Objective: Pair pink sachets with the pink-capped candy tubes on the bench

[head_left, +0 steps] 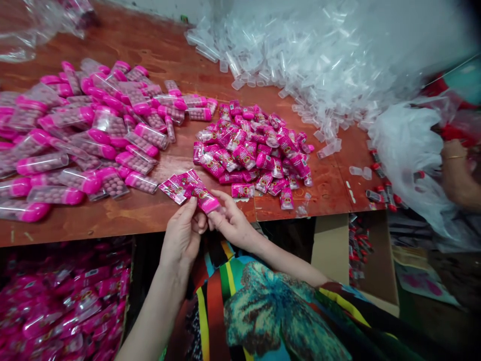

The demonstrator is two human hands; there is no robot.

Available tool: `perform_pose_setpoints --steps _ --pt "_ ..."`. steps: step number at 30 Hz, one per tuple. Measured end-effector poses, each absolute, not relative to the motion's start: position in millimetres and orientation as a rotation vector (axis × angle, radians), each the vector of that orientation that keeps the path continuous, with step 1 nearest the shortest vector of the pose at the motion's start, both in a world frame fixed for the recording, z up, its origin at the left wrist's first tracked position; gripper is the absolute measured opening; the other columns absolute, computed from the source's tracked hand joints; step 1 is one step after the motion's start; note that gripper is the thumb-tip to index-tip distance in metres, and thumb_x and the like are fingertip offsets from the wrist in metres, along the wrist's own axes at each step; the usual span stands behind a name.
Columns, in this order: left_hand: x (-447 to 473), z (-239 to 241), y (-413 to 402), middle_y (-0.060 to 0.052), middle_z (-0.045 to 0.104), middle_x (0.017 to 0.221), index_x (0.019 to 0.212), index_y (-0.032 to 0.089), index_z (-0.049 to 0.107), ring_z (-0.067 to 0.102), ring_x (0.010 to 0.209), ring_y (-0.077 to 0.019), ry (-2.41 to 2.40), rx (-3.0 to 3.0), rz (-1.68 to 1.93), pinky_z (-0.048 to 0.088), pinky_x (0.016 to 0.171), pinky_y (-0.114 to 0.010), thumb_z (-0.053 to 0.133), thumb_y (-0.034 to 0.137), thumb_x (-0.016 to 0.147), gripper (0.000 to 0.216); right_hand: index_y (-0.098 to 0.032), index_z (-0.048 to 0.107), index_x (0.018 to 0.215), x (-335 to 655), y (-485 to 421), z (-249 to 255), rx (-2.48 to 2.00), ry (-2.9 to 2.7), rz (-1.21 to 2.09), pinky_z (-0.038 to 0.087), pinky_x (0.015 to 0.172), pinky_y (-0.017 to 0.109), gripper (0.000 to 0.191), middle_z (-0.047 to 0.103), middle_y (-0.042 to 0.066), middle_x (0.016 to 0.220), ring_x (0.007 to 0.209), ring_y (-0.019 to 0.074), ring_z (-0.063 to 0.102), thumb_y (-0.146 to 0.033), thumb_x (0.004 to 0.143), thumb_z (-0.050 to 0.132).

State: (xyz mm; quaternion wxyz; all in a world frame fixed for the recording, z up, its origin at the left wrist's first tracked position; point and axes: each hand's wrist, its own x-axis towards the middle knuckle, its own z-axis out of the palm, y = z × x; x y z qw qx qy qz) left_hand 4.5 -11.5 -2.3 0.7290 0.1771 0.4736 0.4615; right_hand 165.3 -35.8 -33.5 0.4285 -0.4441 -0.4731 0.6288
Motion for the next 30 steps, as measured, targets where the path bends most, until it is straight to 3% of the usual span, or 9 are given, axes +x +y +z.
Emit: perform_pose_setpoints --steps 8,12,16,18,23,27,30 --pt "3 8 -12 0.001 0.058 0.051 0.071 0.018 0.075 0.055 0.05 -0.0126 1.037 0.463 0.977 0.037 0.047 -0.023 0.118 0.075 0.07 0.072 -0.028 0.051 0.165 168 -35 -34 -1.074 -1.144 1.572 0.05 0.074 0.034 0.069 0.064 -0.006 0.089 0.076 0.0185 0.061 -0.071 0.117 0.078" --pt "4 7 -12 0.004 0.051 0.047 0.066 0.019 0.07 0.047 0.047 -0.0088 1.023 0.453 0.874 0.033 0.046 -0.021 0.122 0.075 0.063 0.077 -0.027 0.051 0.169 170 -38 -34 -1.151 -1.236 1.552 0.049 0.073 0.033 0.067 0.062 -0.006 0.088 0.074 0.0176 0.058 -0.063 0.119 0.077" --pt "1 -1 -15 0.007 0.047 0.046 0.071 0.018 0.07 0.039 0.044 -0.0063 0.995 0.451 0.841 0.033 0.048 -0.021 0.122 0.071 0.068 0.073 -0.028 0.05 0.175 175 -37 -25 -1.23 -1.317 1.492 0.05 0.071 0.032 0.071 0.064 -0.005 0.091 0.076 0.0187 0.06 -0.05 0.117 0.084" --pt "-2 -5 -16 0.007 0.048 0.047 0.077 0.017 0.074 0.04 0.045 -0.0069 0.969 0.46 0.821 0.034 0.049 -0.021 0.119 0.071 0.074 0.07 -0.028 0.049 0.175 179 -34 -21 -1.168 -1.264 1.59 0.049 0.068 0.03 0.074 0.065 -0.004 0.09 0.076 0.0182 0.061 -0.055 0.116 0.085" --pt "-7 -7 -16 0.003 0.056 0.052 0.079 0.02 0.076 0.045 0.048 -0.0097 0.979 0.459 0.776 0.035 0.049 -0.022 0.115 0.069 0.081 0.063 -0.029 0.045 0.178 185 -28 -18 -0.973 -1.056 1.991 0.03 0.052 0.023 0.082 0.063 -0.009 0.082 0.056 0.0117 0.038 -0.078 0.119 0.073" --pt "0 -4 -16 0.006 0.05 0.049 0.076 0.021 0.072 0.04 0.045 -0.008 1.026 0.445 0.839 0.031 0.048 -0.021 0.116 0.061 0.079 0.059 -0.028 0.054 0.176 180 -29 -19 -1.193 -1.289 1.597 0.05 0.066 0.031 0.075 0.064 -0.005 0.087 0.073 0.0184 0.059 -0.054 0.114 0.087" --pt "7 -2 -17 0.011 0.044 0.047 0.079 0.021 0.073 0.03 0.041 -0.0052 1.048 0.421 0.868 0.024 0.046 -0.021 0.118 0.06 0.074 0.06 -0.028 0.053 0.178 178 -27 -19 -1.218 -1.299 1.612 0.048 0.064 0.031 0.079 0.063 -0.005 0.085 0.071 0.0191 0.059 -0.056 0.113 0.087"
